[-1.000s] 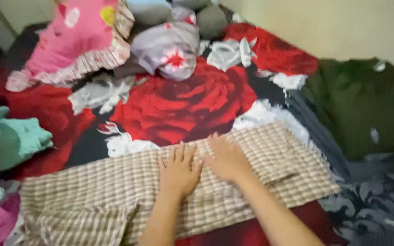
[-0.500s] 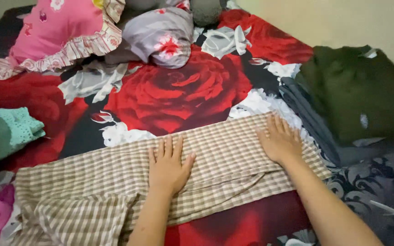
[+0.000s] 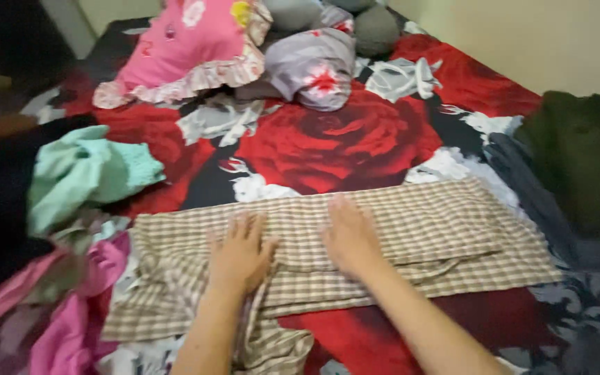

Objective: The person folds a single checkered shirt on a bed. They smooth the fabric, fold the sleeves inward, fold the shirt in half lengthwise, then fold it into a compact rectangle and place it on the bed.

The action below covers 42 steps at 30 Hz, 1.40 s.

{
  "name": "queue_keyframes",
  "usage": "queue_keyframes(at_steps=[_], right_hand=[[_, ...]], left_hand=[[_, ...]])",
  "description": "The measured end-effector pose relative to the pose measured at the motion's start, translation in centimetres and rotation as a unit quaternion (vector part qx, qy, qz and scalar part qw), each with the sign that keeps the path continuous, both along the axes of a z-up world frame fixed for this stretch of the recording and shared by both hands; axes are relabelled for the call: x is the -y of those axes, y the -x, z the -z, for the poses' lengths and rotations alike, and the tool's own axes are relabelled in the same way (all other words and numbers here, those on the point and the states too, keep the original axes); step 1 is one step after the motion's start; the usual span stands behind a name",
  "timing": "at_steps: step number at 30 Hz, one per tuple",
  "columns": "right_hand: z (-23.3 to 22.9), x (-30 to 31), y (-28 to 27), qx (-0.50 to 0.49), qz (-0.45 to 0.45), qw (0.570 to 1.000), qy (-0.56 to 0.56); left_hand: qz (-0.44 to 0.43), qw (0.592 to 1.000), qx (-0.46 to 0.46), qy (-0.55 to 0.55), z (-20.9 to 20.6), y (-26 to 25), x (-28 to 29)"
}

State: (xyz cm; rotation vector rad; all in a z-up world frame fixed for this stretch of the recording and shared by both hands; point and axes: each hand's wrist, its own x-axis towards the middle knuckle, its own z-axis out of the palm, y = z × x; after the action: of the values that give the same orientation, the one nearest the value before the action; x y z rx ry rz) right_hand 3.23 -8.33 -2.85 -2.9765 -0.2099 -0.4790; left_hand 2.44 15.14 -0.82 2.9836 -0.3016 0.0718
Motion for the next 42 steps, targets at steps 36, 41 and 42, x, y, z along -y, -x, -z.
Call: queue_keyframes(at_steps=[36, 41, 42], right_hand=[[-3.2, -12.9, 2.6, -0.166, 0.049, 0.973, -0.153], [1.1, -15.7, -1.6, -0.048, -0.044, 0.972, -0.227], [2.6, -16.1, -2.4, 0.008, -0.112, 0.966, -0.231]], left_hand=[[-0.182, 0.955, 0.233, -0.032, -3.4, -2.5, -15.0], [-0.016, 0.982, 0.18, -0.055, -0.4, -4.9, -8.9], [0.014, 0.981, 0.173, -0.082, 1.2, -5.5, -8.3]])
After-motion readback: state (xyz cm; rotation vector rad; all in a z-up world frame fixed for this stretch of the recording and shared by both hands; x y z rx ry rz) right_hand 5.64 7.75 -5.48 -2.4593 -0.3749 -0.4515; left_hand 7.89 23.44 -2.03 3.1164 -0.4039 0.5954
